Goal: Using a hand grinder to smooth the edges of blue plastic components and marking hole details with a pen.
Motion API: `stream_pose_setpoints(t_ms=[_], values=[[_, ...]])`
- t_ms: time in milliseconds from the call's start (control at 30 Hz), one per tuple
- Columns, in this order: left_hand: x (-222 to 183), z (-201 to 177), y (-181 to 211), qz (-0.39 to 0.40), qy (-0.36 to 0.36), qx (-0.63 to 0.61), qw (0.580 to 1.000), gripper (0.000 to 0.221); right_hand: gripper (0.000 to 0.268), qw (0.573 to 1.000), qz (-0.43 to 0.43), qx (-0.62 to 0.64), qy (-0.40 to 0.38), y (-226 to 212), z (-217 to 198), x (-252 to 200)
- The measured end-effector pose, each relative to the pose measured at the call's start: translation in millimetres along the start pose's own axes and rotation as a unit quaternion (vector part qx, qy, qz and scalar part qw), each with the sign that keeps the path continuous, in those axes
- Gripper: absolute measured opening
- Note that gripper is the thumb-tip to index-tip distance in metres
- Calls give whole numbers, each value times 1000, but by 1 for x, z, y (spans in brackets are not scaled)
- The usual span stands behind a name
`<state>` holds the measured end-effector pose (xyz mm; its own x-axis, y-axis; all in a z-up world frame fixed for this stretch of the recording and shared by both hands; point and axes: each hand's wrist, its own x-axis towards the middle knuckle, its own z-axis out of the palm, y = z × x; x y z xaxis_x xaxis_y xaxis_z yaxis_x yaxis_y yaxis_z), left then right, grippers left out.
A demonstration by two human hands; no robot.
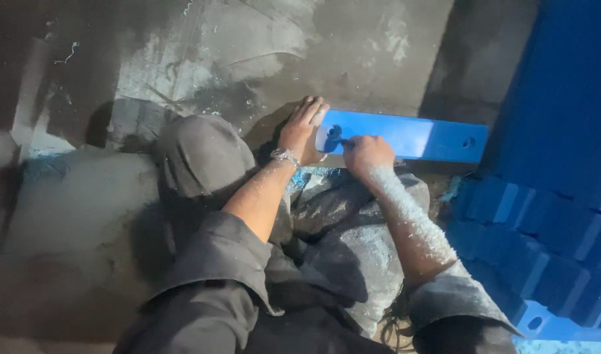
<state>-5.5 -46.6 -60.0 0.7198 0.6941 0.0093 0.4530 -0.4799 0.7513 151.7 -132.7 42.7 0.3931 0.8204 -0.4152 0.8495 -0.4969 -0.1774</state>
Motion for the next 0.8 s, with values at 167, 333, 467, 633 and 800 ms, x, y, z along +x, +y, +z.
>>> stream_pose_setpoints(t_ms=[167,333,467,633,800], values=[[-2,-1,4,1,7,-2,1000,104,21,998,5,-36,-57,-19,26,10],[-1,16,-11,25,23,-3,999,101,18,995,-52,-76,-48,-38,16,37],[-1,-2,1,15,-1,11,1000,106,19,990,-66,-110,-51,-34,0,56],[-1,-10,11,-12,-27,27,999,112,32,992,28,-73,-101,-25,-37,46],[2,-8,9,-4,-19,25,999,107,37,981,78,105,-143,23,-52,23]])
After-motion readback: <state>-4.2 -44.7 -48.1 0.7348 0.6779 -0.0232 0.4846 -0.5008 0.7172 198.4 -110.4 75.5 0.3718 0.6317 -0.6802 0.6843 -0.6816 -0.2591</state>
